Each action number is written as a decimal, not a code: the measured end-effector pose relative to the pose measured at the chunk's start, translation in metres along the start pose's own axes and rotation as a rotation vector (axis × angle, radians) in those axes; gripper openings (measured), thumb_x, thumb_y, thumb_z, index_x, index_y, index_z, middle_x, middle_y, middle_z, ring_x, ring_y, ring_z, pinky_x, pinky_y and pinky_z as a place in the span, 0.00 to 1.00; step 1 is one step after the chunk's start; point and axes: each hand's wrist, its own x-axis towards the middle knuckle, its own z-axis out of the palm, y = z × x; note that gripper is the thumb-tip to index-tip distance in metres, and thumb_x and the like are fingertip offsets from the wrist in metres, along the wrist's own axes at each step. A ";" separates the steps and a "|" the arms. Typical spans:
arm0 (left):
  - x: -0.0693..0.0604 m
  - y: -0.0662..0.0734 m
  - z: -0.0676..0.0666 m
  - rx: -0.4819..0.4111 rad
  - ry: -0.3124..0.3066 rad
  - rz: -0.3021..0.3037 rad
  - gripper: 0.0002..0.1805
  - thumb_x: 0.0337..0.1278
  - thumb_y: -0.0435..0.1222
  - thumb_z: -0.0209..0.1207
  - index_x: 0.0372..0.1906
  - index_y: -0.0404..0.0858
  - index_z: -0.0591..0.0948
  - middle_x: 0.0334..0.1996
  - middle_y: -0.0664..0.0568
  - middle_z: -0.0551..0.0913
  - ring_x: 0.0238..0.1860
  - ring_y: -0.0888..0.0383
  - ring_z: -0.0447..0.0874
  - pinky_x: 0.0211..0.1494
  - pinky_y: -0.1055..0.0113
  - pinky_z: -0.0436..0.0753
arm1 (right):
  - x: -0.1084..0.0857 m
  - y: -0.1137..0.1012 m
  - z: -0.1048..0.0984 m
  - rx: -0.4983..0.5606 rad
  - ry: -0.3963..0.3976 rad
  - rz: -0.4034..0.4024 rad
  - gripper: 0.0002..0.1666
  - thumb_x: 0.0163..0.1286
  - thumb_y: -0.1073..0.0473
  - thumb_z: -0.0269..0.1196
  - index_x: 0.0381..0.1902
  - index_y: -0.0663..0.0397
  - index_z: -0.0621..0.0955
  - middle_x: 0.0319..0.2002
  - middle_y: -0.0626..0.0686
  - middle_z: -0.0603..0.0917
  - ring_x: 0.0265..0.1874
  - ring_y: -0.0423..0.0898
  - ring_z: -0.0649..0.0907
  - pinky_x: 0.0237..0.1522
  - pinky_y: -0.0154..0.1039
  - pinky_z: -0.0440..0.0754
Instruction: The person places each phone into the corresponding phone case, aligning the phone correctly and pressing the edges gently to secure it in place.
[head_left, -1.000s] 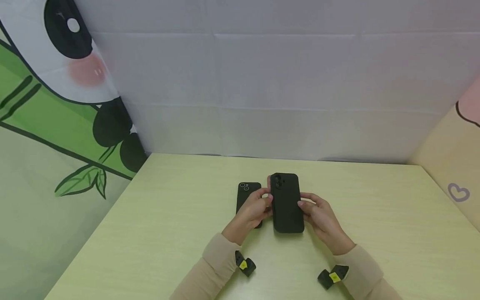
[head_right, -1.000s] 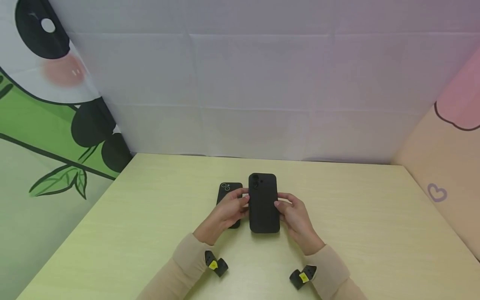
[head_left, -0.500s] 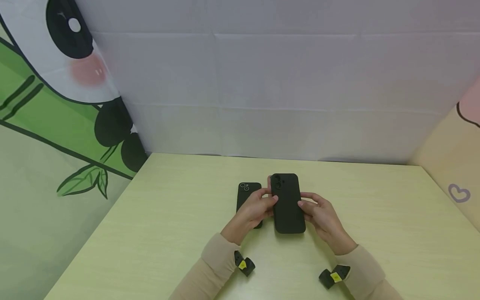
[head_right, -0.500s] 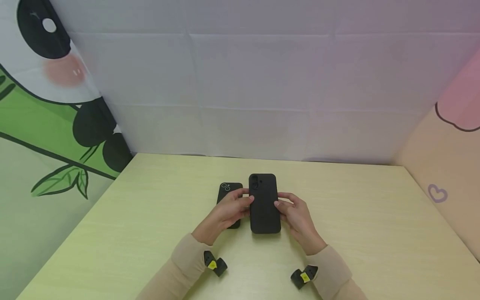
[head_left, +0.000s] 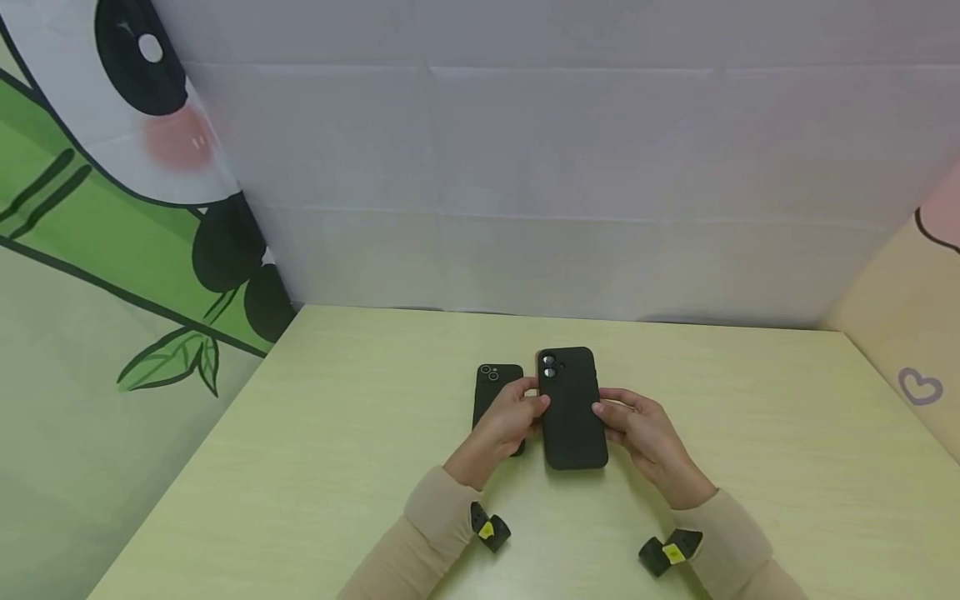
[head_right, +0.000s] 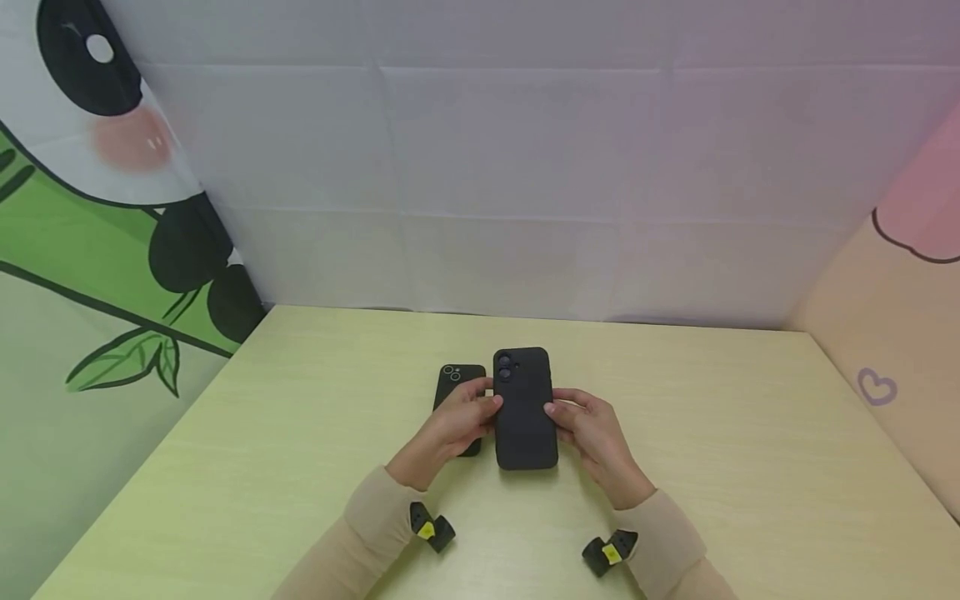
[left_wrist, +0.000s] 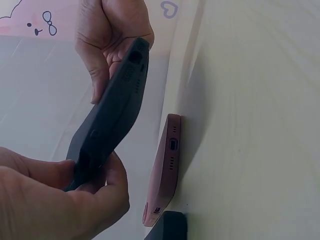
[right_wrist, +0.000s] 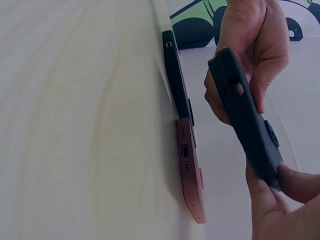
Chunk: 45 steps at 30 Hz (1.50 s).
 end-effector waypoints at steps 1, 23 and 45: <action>0.000 0.000 0.000 0.013 0.010 0.000 0.19 0.64 0.28 0.45 0.60 0.29 0.66 0.43 0.40 0.80 0.35 0.59 0.79 0.38 0.67 0.78 | 0.000 0.000 0.000 0.000 -0.003 0.000 0.29 0.65 0.66 0.57 0.61 0.71 0.62 0.31 0.41 0.83 0.33 0.35 0.81 0.37 0.28 0.80; -0.002 0.000 0.001 0.098 0.032 0.007 0.21 0.62 0.32 0.51 0.60 0.35 0.70 0.42 0.43 0.83 0.36 0.59 0.80 0.45 0.62 0.79 | 0.003 -0.004 -0.004 -0.051 -0.006 -0.022 0.19 0.68 0.52 0.55 0.48 0.62 0.72 0.30 0.44 0.79 0.30 0.39 0.82 0.36 0.34 0.82; -0.007 0.002 0.003 0.168 -0.052 0.000 0.23 0.64 0.33 0.49 0.64 0.33 0.66 0.52 0.42 0.78 0.53 0.51 0.76 0.57 0.54 0.73 | 0.000 -0.008 -0.007 -0.009 0.118 -0.080 0.09 0.69 0.59 0.52 0.31 0.56 0.76 0.21 0.45 0.79 0.20 0.40 0.79 0.31 0.33 0.81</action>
